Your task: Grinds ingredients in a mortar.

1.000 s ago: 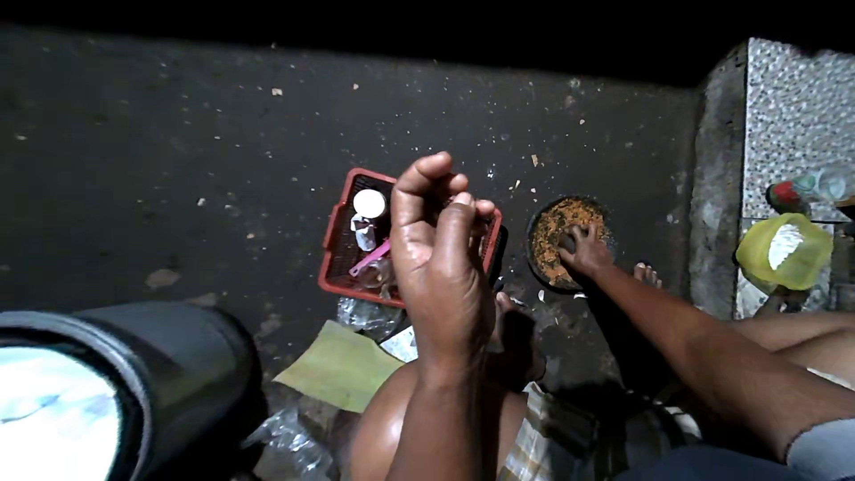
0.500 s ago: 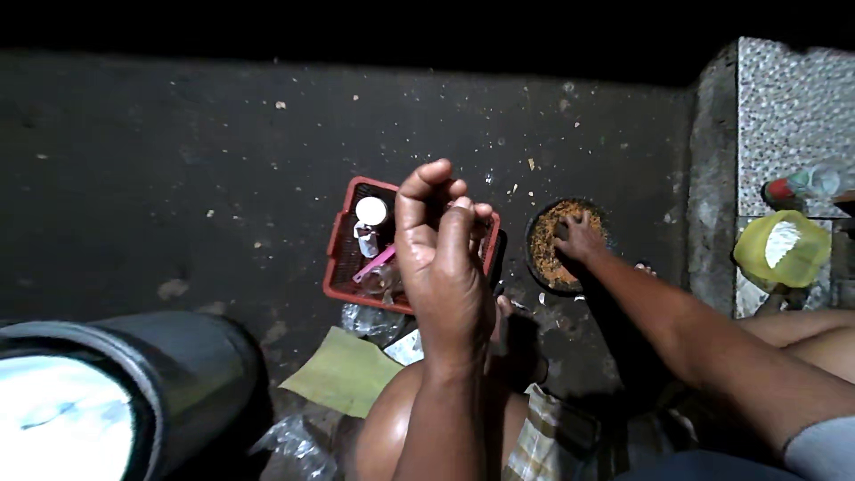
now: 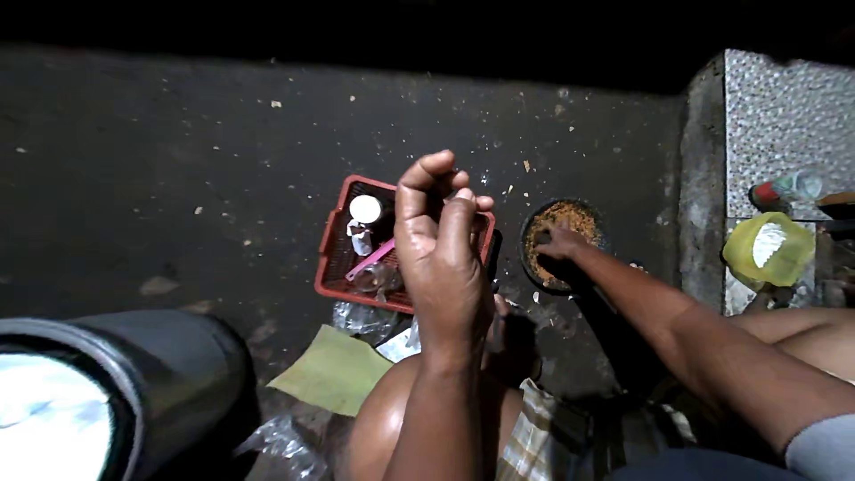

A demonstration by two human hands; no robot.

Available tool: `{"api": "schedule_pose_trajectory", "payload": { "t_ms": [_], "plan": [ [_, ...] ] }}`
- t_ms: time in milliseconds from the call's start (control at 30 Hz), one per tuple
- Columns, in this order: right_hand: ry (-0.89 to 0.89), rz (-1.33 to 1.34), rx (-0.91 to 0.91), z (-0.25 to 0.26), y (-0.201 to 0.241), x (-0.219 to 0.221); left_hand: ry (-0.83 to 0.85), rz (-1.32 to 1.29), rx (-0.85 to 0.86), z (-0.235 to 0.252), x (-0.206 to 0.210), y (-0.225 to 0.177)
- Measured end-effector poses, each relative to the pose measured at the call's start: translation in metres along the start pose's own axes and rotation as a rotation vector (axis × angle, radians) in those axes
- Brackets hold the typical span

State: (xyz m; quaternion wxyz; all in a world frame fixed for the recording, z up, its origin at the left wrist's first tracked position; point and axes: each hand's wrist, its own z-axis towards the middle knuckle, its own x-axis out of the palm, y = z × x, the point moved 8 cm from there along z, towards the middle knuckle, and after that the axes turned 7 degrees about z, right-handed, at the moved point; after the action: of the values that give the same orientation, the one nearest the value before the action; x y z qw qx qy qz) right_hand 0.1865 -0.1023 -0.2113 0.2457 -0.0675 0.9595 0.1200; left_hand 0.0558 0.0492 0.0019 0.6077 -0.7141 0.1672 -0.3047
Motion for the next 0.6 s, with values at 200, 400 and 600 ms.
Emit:
{"api": "schedule_pose_trajectory", "payload": {
  "t_ms": [200,400,600],
  "plan": [
    [-0.087,-0.392,-0.322,0.048,-0.084,0.079,-0.039,0.012,0.001,-0.003,-0.012,0.000],
    [-0.132,0.079,0.080,-0.008,-0.037,-0.021,-0.018,0.001,-0.004,0.004,0.002,0.001],
    [-0.230,-0.119,-0.200,0.062,-0.082,0.070,-0.010,0.000,-0.015,0.002,0.005,0.005]
  ]
}}
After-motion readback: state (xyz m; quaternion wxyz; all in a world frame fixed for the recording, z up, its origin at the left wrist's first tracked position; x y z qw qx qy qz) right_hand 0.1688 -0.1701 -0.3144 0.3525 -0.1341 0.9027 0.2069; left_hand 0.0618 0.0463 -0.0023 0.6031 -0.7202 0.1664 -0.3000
